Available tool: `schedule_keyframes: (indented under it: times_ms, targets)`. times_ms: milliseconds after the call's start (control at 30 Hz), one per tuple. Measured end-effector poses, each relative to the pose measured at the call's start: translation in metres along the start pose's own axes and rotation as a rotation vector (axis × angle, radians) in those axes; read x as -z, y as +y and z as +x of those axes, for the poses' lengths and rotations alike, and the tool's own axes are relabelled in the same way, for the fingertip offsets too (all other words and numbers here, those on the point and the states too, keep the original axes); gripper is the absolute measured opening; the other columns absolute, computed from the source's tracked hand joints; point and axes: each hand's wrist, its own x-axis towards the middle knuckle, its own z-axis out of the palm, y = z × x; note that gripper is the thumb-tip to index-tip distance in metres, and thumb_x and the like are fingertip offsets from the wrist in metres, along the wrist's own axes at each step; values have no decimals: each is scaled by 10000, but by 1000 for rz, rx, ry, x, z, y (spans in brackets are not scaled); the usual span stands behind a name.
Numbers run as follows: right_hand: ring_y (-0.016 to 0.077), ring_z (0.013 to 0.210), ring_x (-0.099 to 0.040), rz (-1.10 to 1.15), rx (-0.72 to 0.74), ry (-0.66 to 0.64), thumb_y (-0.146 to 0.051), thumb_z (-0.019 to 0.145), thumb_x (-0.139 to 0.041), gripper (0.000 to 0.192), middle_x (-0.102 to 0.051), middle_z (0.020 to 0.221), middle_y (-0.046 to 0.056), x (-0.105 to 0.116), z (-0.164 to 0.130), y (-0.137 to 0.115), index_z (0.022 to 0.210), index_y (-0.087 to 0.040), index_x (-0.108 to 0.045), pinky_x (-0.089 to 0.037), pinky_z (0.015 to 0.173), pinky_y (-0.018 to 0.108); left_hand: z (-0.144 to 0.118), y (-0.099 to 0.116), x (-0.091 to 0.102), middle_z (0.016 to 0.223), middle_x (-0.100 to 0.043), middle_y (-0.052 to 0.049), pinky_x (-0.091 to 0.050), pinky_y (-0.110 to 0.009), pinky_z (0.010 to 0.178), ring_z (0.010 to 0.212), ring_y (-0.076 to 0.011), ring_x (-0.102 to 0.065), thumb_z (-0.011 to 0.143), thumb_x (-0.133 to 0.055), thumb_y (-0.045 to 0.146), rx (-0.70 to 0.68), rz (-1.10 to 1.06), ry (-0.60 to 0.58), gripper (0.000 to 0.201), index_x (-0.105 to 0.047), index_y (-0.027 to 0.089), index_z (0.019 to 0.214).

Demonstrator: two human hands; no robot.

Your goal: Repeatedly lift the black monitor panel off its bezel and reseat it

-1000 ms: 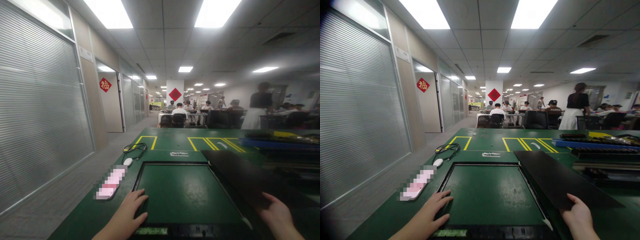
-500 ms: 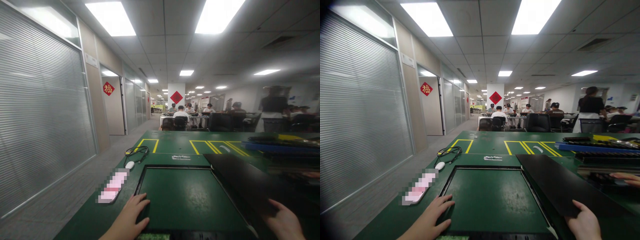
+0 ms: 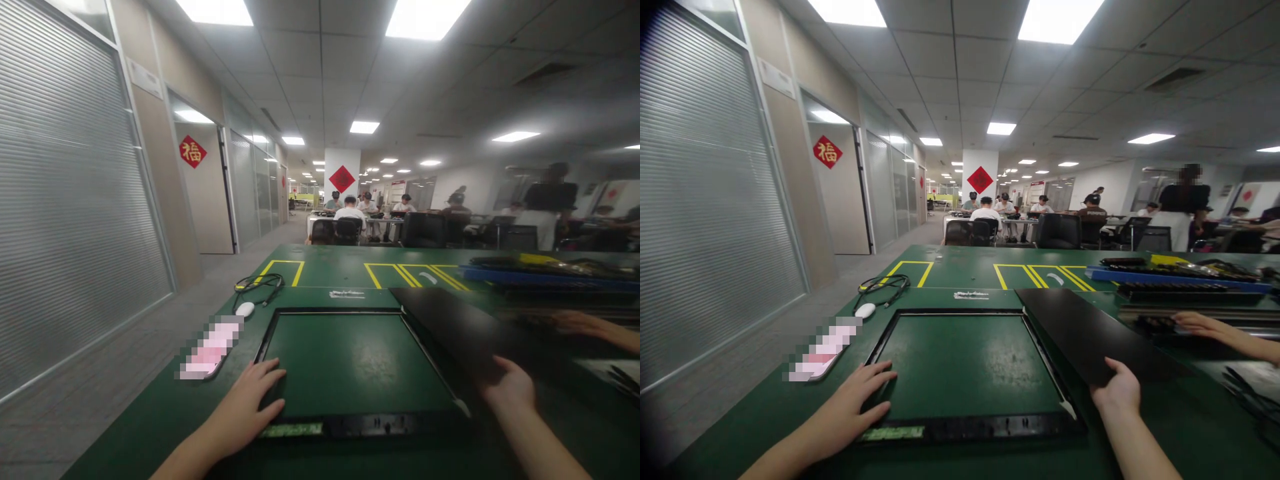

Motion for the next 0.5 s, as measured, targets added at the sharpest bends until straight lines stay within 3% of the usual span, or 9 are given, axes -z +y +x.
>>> schedule_keyframes:
  times_ms: [167,500]
  targets:
    - [134,577,-624,12,-10,117,12,664,-514,254,-652,732,-17,-7,-10,-1,811,-191,-560,-607,648,319,0,-1,0,1485,-535,-150,-183,-576,1182,1403,-333,-428,853,-608,345,-17,-23,4,482,-648,230,1319]
    - [123,549,-605,23,50,106,9,688,-539,218,-615,651,-30,-9,-9,1,796,-179,-553,-573,567,263,0,-9,-3,1504,-515,-139,-245,-599,1153,1409,-384,-405,868,-596,469,-14,-52,23,509,-652,245,1322]
